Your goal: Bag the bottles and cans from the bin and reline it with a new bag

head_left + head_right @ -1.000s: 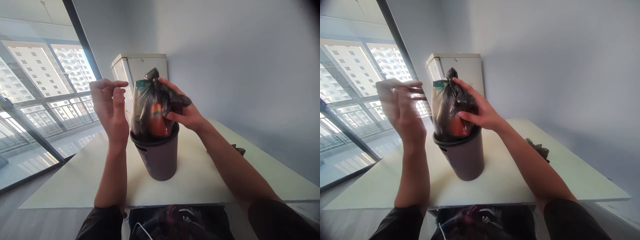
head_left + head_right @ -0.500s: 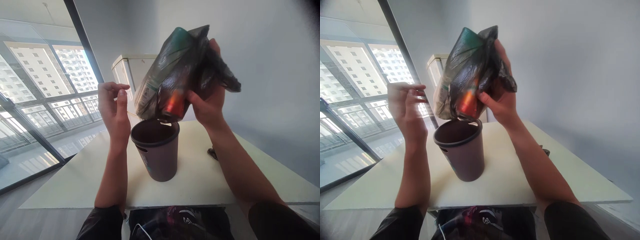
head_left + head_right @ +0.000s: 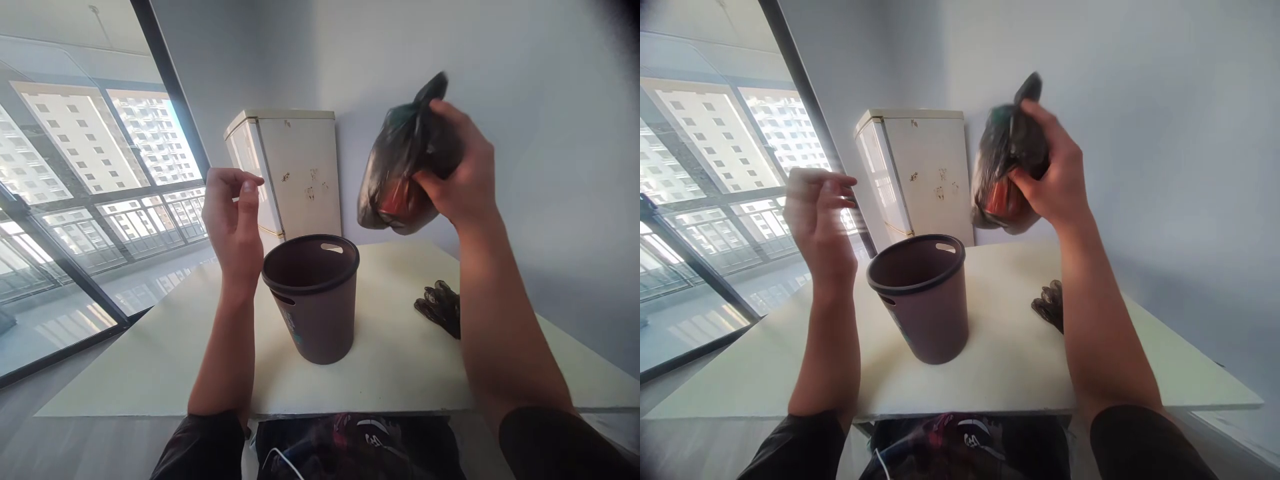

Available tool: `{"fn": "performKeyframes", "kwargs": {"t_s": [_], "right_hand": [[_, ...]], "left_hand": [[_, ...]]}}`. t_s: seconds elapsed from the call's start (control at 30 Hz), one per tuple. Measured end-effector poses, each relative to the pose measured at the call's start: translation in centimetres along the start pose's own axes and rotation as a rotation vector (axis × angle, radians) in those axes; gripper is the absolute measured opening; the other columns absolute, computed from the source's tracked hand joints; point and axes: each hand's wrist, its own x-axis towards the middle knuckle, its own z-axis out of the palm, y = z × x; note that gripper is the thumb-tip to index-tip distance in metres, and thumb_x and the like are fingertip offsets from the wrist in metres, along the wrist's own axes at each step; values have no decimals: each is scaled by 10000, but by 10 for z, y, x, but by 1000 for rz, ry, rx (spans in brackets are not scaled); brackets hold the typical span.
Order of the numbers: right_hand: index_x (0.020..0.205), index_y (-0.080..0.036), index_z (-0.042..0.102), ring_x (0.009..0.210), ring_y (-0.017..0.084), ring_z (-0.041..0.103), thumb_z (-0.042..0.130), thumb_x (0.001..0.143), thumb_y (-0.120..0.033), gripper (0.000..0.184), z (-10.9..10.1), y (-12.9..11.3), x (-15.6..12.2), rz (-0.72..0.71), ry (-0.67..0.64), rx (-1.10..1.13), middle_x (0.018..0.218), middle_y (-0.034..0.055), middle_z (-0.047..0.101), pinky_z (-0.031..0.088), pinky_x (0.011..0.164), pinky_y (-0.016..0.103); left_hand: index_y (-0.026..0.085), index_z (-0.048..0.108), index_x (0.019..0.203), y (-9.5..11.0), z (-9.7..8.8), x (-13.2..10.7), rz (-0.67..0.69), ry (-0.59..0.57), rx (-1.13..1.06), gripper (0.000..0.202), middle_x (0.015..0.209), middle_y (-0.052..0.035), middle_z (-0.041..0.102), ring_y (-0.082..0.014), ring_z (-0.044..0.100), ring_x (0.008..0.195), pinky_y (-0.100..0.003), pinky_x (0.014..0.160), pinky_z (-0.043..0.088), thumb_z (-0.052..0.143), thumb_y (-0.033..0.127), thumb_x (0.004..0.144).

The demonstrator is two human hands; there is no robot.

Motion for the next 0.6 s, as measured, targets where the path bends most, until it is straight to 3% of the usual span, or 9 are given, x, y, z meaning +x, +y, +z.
{"fn": "performKeyframes", "kwargs": {"t_s": [0.1,0.17,0.23,0.3,0.47,0.6], "right_hand": [[1474,-270,679,1255,253,692,697,873,-170,609,-5,15,-1,110,-225,-61,1407,78,728,506,1126,376],[1269,-237,795,1105,252,734,708,880,-190,401,-5,30,-2,218,-334,-141,1219,92,797,538,1030,383],[1006,-199,826,967,275,728,716,910,-278,166,-3,45,-2,335,-393,-267,981,115,803,548,931,410],[863,-202,787,884,299,697,718,929,-377,199,-2,57,-1,450,-437,-392,832,122,754,533,839,431],[924,-239,782,876,321,682,728,913,-497,265,-2,67,0,654,-586,-459,941,123,752,501,749,437],[948,-258,789,921,309,702,698,920,-530,288,3,78,-2,681,-731,-466,1013,93,781,508,772,412]], "left_hand": [[314,659,1021,1,0,0,6,-13,15,366,985,16,731,-209,745,1002,-405,751,572,565,667,1046],[333,656,1017,1,0,0,3,-19,15,370,972,17,725,-204,742,990,-403,742,570,561,690,1035],[323,657,1004,1,1,0,-15,-16,0,353,968,9,713,-202,725,978,-411,763,568,584,667,1033],[297,661,981,0,1,0,-25,-11,-21,329,955,1,699,-203,704,964,-420,783,559,615,618,1035],[286,675,974,0,1,0,-15,-20,-44,285,928,-6,685,-201,668,912,-433,781,534,634,559,1042],[306,672,973,3,1,0,-23,-58,-45,284,935,-1,686,-206,679,919,-431,757,522,642,582,1037]]}}
